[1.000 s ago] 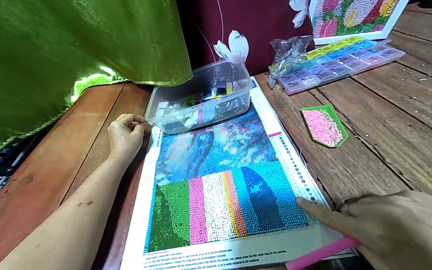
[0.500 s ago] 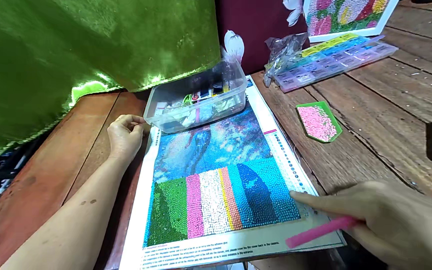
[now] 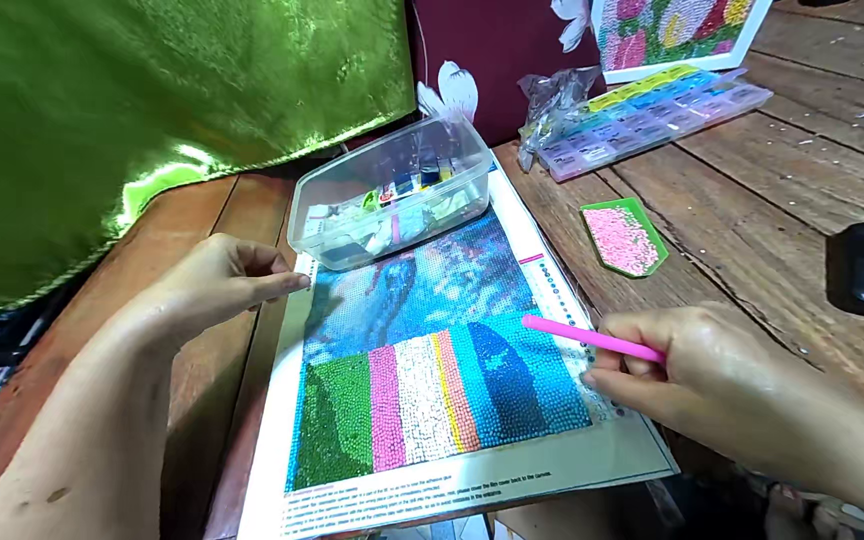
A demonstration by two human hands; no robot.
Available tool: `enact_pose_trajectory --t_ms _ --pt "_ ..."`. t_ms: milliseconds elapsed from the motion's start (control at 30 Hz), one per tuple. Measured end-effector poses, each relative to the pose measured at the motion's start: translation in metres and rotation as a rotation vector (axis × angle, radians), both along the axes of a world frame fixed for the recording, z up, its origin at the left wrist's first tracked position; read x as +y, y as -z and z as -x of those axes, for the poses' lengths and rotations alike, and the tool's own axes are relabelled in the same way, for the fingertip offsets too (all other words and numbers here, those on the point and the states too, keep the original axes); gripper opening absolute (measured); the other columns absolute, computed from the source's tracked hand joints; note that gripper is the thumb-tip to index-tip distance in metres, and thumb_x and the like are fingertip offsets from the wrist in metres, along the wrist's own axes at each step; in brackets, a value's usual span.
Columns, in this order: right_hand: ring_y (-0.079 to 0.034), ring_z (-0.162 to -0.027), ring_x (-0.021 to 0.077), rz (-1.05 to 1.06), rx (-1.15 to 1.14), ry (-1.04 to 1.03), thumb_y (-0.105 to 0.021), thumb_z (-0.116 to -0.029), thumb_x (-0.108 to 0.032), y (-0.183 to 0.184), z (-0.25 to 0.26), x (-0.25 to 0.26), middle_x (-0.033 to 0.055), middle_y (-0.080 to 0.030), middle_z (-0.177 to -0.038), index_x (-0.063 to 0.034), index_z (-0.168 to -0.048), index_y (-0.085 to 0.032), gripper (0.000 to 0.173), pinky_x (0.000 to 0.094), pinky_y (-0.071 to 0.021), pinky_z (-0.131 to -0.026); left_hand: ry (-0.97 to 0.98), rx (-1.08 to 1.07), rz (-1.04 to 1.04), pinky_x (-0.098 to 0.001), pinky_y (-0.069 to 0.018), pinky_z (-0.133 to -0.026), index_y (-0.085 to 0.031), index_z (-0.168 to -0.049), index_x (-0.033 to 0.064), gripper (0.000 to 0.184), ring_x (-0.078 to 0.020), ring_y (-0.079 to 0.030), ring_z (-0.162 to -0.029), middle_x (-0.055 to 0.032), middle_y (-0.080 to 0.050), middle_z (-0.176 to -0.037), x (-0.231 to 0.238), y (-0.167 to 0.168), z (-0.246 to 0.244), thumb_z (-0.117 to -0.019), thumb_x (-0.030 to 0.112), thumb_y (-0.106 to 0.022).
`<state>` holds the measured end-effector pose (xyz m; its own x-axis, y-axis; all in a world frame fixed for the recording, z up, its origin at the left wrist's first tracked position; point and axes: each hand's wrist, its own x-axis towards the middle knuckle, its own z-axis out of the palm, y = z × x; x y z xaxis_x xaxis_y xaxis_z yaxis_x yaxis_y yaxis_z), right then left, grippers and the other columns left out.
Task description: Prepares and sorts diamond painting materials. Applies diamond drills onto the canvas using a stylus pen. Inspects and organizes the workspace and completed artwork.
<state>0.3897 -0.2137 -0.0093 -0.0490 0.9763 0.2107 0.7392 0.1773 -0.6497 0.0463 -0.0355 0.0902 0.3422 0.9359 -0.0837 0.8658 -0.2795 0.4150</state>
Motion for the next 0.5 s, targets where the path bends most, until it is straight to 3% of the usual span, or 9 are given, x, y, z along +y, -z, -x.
enact_pose_trajectory --t_ms 100,200,367,500 --pt "-0.041 -0.045 0.0008 0.150 -0.033 0.029 -0.079 -0.0844 -0.012 -0.009 0.005 0.004 -0.0086 -0.046 -0.051 -0.0173 -0.065 -0.059 0.029 0.0201 -0.0300 -0.043 -0.016 0.138 0.058 -0.0243 -0.0399 -0.050 -0.064 -0.070 0.0059 0.026 -0.0086 -0.050 -0.051 -0.0014 -0.057 -0.058 0.002 -0.005 0.007 -0.0962 0.006 -0.069" --pt "-0.044 -0.047 0.0039 0.246 -0.067 0.055 -0.081 -0.0851 -0.014 -0.015 0.008 0.007 -0.0075 -0.047 -0.052 -0.0173 -0.065 -0.059 0.030 0.0236 -0.0322 -0.045 0.099 0.229 0.165 -0.0265 -0.0408 -0.050 -0.067 -0.071 0.0061 0.023 -0.0093 -0.050 -0.050 -0.0007 -0.056 -0.056 0.004 -0.004 0.011 -0.0926 0.007 -0.074" --pt "-0.044 -0.045 0.0028 0.208 -0.031 0.029 -0.082 -0.0828 -0.012 -0.013 0.006 0.010 -0.0073 -0.048 -0.051 -0.0173 -0.064 -0.060 0.030 0.0216 -0.0322 -0.043 0.315 0.265 0.296 -0.0227 -0.0424 -0.050 -0.070 -0.069 0.0130 0.021 -0.0040 -0.054 -0.051 0.0047 -0.060 -0.057 -0.013 -0.004 -0.004 -0.0849 0.008 -0.082" --pt "-0.043 -0.044 0.0020 0.167 -0.040 0.025 -0.084 -0.0790 -0.011 -0.010 0.005 0.010 -0.0081 -0.048 -0.051 -0.0185 -0.063 -0.060 0.030 0.0207 -0.0310 -0.042 0.294 0.362 0.389 -0.0244 -0.0456 -0.055 -0.072 -0.072 0.0117 0.017 -0.0053 -0.057 -0.056 0.0038 -0.065 -0.062 -0.019 -0.006 -0.014 -0.0844 0.008 -0.083"
